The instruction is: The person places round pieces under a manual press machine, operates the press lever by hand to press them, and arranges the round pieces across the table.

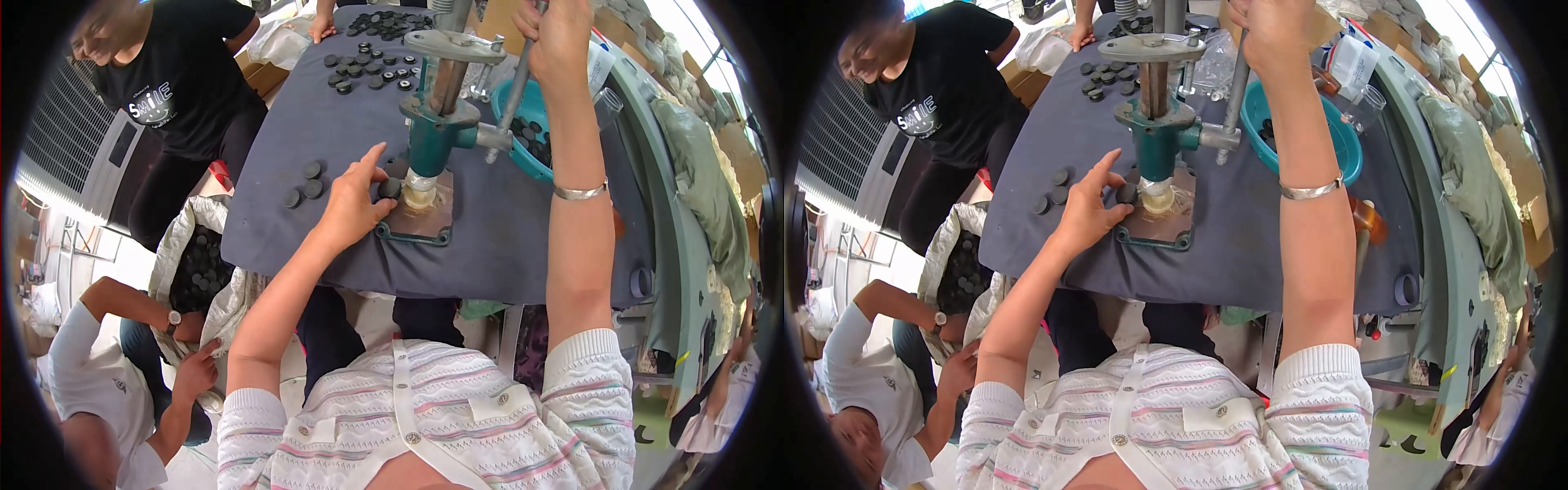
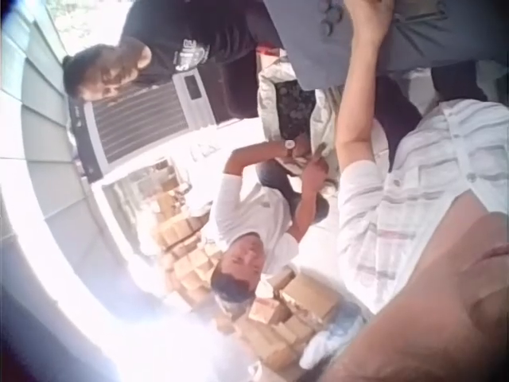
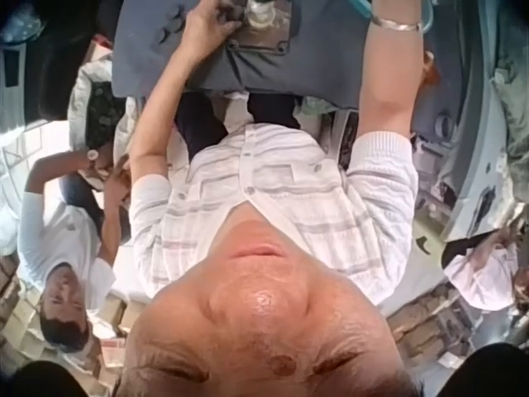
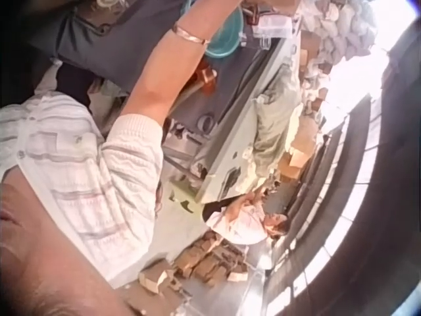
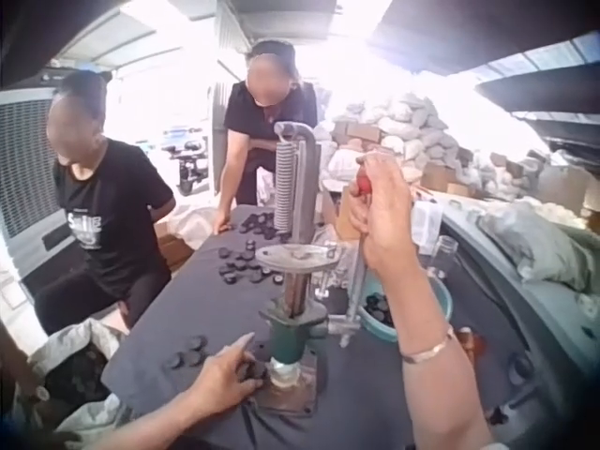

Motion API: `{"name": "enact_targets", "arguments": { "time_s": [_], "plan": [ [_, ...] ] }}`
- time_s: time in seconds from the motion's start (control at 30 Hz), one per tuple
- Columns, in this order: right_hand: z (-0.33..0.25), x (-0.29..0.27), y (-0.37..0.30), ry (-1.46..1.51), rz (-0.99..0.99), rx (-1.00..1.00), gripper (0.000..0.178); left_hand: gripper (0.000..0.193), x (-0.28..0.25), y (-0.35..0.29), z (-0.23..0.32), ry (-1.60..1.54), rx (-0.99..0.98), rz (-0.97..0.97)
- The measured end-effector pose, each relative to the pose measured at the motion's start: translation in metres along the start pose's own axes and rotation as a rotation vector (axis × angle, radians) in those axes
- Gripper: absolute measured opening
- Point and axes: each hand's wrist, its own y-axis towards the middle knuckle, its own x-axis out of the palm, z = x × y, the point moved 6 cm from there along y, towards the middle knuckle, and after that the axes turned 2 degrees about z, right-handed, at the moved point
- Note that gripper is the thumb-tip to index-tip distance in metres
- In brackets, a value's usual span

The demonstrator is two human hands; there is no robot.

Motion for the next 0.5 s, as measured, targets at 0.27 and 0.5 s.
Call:
{"name": "enact_targets", "arguments": {
  "time_s": [0.27, 0.5],
  "plan": [
    [-0.004, 0.005, 0.0, 0.028, -0.042, -0.015, 0.019, 0.087, 0.024, 0.007, 0.021, -0.057, 0.07, -0.051],
    [0.009, 0.012, 0.001, 0.495, -0.227, 0.157, 0.019, 0.089, 0.035, 0.014, 0.013, -0.083, 0.07, -0.016]
  ]
}}
